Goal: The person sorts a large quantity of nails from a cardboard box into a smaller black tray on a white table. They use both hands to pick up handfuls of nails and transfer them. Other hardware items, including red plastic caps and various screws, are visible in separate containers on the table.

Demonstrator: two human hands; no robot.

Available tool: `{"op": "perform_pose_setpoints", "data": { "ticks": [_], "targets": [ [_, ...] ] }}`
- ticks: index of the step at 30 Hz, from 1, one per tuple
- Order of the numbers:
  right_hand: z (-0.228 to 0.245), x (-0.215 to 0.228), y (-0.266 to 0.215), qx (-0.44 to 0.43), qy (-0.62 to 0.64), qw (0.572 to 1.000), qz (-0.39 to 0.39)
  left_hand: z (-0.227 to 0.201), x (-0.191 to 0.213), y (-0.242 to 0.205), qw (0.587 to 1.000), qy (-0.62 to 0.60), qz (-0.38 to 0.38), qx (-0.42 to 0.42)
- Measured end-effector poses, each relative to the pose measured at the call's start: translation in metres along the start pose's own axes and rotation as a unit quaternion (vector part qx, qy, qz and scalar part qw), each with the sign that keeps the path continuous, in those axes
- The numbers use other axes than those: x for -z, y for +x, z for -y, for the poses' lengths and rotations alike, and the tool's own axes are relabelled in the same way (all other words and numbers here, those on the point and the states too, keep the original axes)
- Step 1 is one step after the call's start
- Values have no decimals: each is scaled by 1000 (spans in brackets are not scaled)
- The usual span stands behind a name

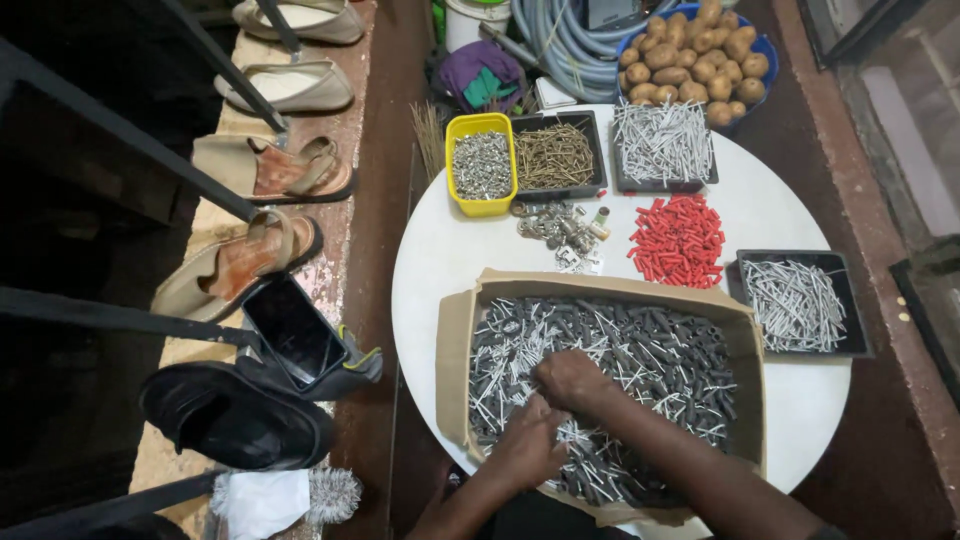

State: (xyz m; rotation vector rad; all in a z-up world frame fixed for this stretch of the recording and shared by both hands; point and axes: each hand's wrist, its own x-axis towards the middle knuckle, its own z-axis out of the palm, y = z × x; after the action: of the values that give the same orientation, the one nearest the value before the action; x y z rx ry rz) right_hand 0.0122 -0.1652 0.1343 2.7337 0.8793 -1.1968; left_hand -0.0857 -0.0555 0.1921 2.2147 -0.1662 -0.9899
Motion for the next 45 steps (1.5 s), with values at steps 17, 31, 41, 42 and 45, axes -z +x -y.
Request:
{"op": "perform_pose_setpoints", "data": {
  "ticks": [17,31,41,42,45],
  "targets": [
    [-34,-34,-29,51,158,979,-122,43,17,3,992,-84,67,-65],
    [-46,-111,21,-59,30,984,-167,91,-11,85,986,80,-139,-46],
    [-21,-40,-84,-155,170,973,13,75,-19,94,935,241,-118,-232],
    [-27,-50,-83,-130,142,981,4,74,-15,92,947,235,-97,-198],
    [-46,-76,-98,-146,173,974,-17,64,-6,77,951,222,-84,-198]
  ]
}}
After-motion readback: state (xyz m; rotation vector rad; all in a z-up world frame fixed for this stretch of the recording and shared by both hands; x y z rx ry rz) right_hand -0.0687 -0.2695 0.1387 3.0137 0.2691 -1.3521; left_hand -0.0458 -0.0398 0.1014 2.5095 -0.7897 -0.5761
